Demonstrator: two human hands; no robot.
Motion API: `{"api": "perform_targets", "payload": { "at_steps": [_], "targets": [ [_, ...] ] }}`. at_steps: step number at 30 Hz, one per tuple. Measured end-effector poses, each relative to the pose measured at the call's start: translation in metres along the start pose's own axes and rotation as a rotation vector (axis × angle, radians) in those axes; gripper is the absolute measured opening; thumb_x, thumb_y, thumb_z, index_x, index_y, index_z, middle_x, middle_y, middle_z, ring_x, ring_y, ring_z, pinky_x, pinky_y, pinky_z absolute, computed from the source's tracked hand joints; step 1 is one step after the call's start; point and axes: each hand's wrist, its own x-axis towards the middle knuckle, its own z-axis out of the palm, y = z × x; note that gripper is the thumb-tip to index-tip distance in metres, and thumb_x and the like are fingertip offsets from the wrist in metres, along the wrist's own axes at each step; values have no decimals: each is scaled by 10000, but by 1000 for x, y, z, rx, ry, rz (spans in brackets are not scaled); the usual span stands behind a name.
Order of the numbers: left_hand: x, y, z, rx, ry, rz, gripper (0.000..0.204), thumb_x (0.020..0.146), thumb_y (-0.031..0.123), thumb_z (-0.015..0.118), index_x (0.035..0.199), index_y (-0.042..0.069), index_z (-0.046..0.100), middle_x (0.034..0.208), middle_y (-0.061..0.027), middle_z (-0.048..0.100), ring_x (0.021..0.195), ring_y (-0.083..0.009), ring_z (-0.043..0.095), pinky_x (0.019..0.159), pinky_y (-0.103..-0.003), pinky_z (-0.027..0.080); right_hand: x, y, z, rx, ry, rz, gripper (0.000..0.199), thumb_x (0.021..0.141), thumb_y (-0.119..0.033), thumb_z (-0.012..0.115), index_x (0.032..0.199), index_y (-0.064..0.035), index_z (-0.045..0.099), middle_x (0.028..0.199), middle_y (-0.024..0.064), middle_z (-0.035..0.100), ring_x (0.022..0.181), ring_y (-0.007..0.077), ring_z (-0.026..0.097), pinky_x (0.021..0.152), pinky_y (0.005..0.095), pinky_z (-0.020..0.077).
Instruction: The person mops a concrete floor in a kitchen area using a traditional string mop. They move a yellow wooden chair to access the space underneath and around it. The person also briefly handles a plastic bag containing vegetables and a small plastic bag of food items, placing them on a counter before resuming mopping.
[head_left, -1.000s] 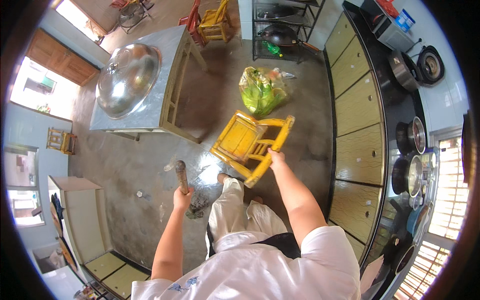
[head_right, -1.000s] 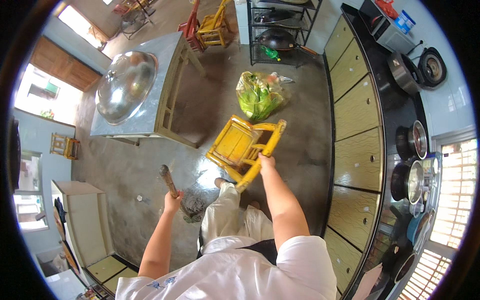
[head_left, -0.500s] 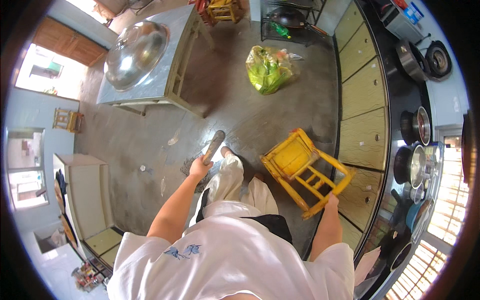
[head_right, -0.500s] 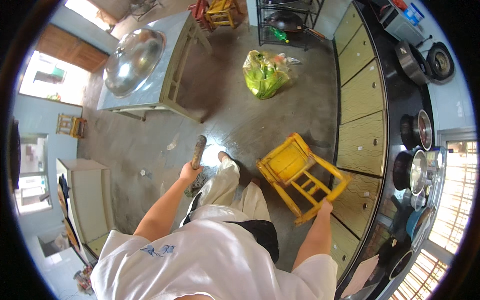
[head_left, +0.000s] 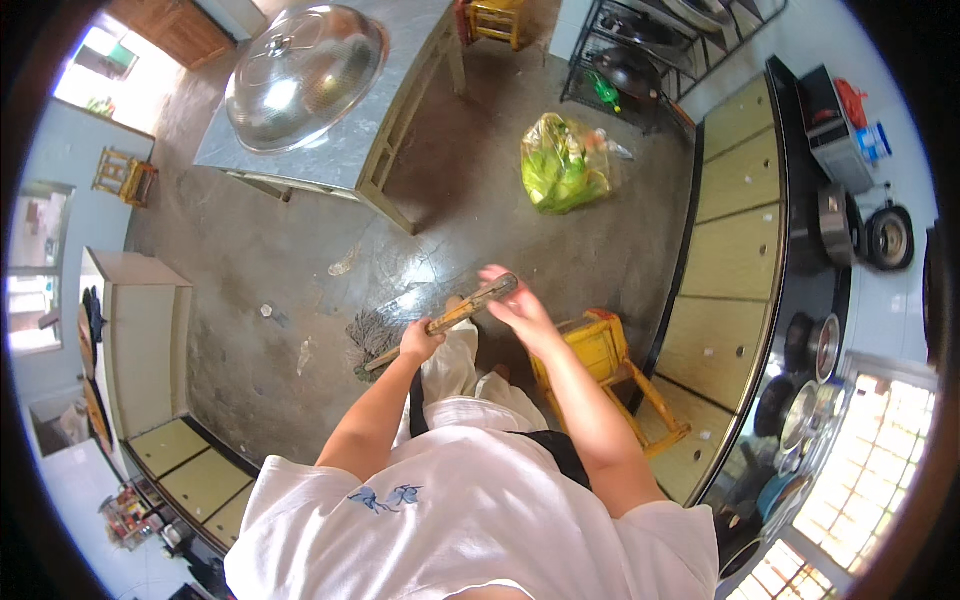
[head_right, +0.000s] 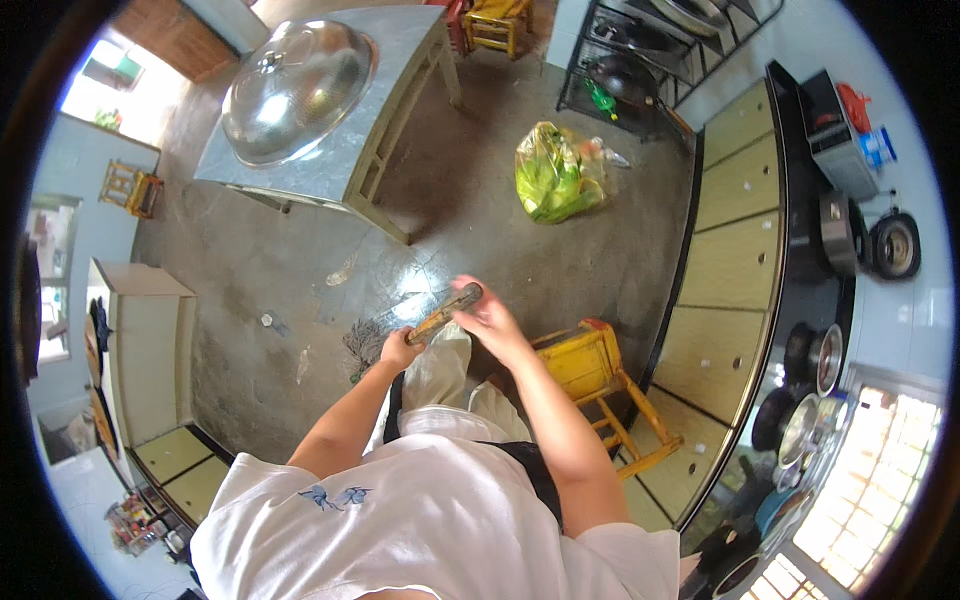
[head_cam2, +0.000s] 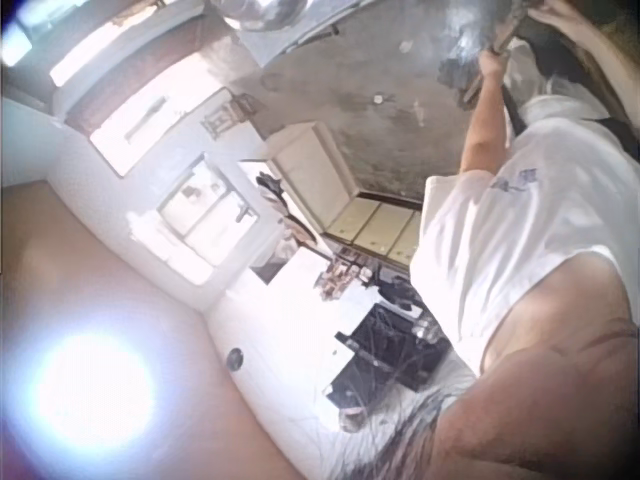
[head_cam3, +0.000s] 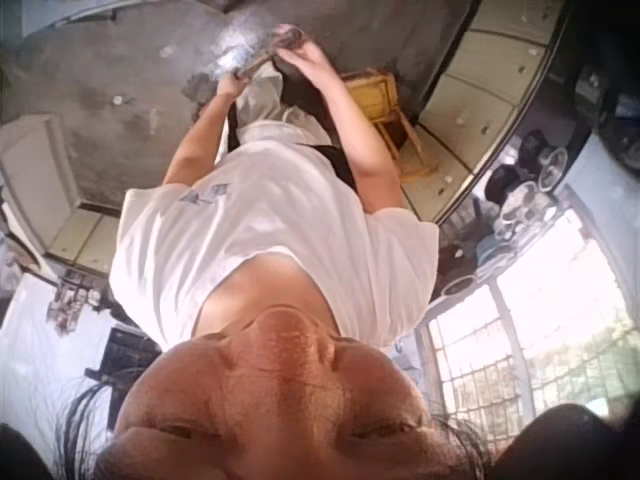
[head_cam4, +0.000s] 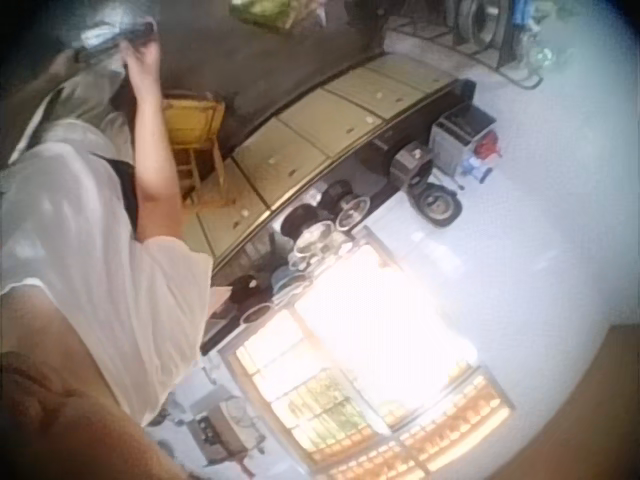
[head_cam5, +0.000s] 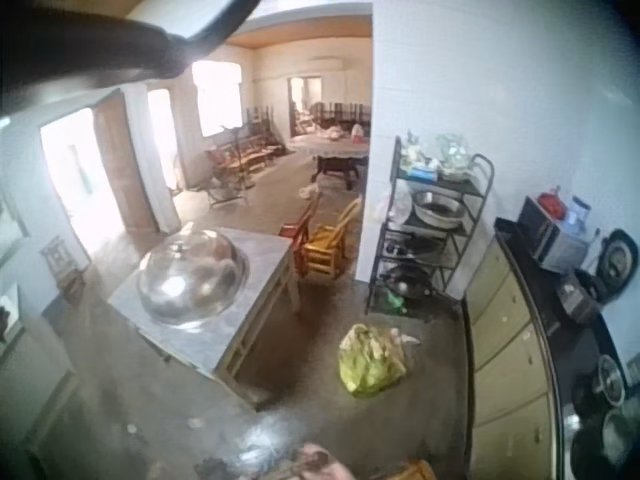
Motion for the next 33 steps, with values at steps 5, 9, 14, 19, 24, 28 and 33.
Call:
{"api": "perform_targets", "payload": {
  "at_steps": [5, 9, 14, 19, 24, 28, 33],
  "targets": [
    [47, 2, -22, -250, 415, -399, 387, 743, 3, 516, 1126, 56, 527, 1058, -224, 547, 979, -335, 536, 860, -356, 438, 121, -12, 46, -146, 125, 255, 138, 824, -187, 579, 872, -57, 587, 871, 44, 656, 895, 113, 569, 759, 232, 418],
    [87, 6, -57, -1707, 147, -961, 304, 904, 249, 448, 1096, 17, 487, 1040, -164, 569, 853, -285, 606, 684, -387, 548, 173, -4, 51, -162, 116, 243, 121, 812, -140, 563, 810, -21, 587, 815, 82, 654, 803, 144, 606, 734, 267, 456],
    [147, 17, -41, -2029, 136, -999, 287, 910, 320, 444, 931, 42, 514, 871, -92, 592, 748, -233, 603, 609, -357, 559, 222, -29, 48, -142, 173, 211, 116, 793, -56, 537, 714, 20, 576, 687, 94, 635, 676, 159, 618, 676, 284, 491],
    [205, 119, -40, -2124, 160, -912, 199, 890, 240, 478, 871, 44, 508, 837, -81, 571, 741, -205, 583, 630, -322, 547, 292, -82, -31, -129, 188, 153, 135, 786, -39, 515, 674, 18, 564, 665, 99, 628, 668, 172, 622, 672, 288, 488],
    [264, 240, -46, -2199, 130, -803, 181, 869, 214, 518, 869, 33, 524, 841, -90, 580, 779, -215, 592, 695, -334, 544, 347, -151, -124, -145, 129, 131, 136, 781, -43, 515, 667, 12, 566, 654, 98, 619, 668, 179, 621, 687, 295, 481],
    [303, 318, -40, -2230, -21, -659, 189, 886, 208, 482, 877, 20, 501, 838, -94, 564, 757, -211, 585, 702, -328, 545, 371, -215, -181, -188, 16, 72, 124, 794, -34, 521, 696, 15, 580, 713, 93, 625, 735, 187, 625, 739, 297, 478],
    [355, 384, -51, -2232, -178, -520, 202, 885, 223, 476, 842, 26, 485, 800, -86, 544, 704, -200, 574, 640, -298, 548, 397, -271, -216, -279, 6, 23, 97, 799, -33, 553, 722, 18, 583, 758, 87, 631, 810, 181, 620, 779, 288, 467]
  ]
}}
